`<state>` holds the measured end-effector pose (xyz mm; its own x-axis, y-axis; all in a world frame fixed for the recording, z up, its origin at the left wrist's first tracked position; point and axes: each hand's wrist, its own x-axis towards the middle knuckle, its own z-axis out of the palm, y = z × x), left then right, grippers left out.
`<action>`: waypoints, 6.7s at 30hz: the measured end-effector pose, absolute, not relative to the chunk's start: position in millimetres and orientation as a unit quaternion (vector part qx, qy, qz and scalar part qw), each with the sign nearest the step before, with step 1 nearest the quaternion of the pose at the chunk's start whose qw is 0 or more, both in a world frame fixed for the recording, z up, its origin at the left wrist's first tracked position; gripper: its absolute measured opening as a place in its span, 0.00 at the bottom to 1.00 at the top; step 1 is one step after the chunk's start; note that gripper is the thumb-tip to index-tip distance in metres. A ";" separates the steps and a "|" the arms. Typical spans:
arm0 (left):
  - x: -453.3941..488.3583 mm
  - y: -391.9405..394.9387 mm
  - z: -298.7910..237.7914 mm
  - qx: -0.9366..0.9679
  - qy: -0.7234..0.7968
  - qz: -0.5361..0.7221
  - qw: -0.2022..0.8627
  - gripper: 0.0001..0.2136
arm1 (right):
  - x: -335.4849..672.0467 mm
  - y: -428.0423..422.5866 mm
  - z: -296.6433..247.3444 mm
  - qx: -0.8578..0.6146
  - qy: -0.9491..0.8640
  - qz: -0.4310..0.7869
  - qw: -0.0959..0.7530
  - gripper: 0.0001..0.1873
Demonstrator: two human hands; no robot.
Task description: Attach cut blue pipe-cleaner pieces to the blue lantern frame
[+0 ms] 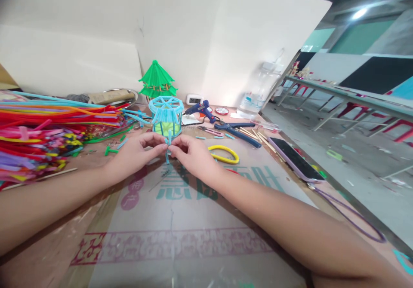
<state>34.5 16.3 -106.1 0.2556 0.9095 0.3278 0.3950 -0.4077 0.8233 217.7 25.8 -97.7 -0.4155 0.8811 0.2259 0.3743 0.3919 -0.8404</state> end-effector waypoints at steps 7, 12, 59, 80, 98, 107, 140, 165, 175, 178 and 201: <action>33.6 21.0 -114.2 0.701 0.406 0.430 0.399 0.12 | 218.9 26.8 -98.6 -0.402 -0.754 0.395 0.338 0.07; 33.4 21.6 -114.4 0.717 0.405 0.420 0.381 0.11 | 220.9 30.7 -101.2 -0.394 -0.753 0.414 0.326 0.09; 35.2 20.6 -108.3 0.745 0.395 0.416 0.340 0.10 | 219.7 31.6 -100.2 -0.405 -0.782 0.366 0.301 0.13; 35.0 18.5 -105.4 0.791 0.418 0.376 0.241 0.13 | 219.7 29.1 -96.3 -0.401 -0.712 0.433 0.382 0.10; 34.1 18.8 -106.2 0.788 0.413 0.378 0.255 0.11 | 223.1 28.4 -90.7 -0.385 -0.699 0.454 0.396 0.14; 32.8 23.8 -111.0 0.816 0.374 0.361 0.253 0.11 | 221.9 32.0 -97.8 -0.379 -0.690 0.476 0.393 0.11; 31.8 22.6 -112.7 0.806 0.375 0.387 0.245 0.07 | 225.6 32.1 -97.6 -0.381 -0.701 0.477 0.369 0.17; 35.4 20.3 -109.2 0.810 0.402 0.365 0.222 0.11 | 221.0 27.8 -97.8 -0.388 -0.718 0.426 0.391 0.13; 34.1 20.1 -109.2 0.829 0.378 0.356 0.211 0.11 | 222.3 29.4 -97.5 -0.387 -0.705 0.433 0.407 0.11; 35.4 19.6 -109.0 0.827 0.380 0.355 0.213 0.10 | 222.5 28.3 -95.5 -0.391 -0.718 0.410 0.404 0.11; 32.1 23.5 -118.0 0.806 0.410 0.340 0.257 0.16 | 287.9 22.2 -18.7 -0.449 -0.892 0.035 -0.021 0.16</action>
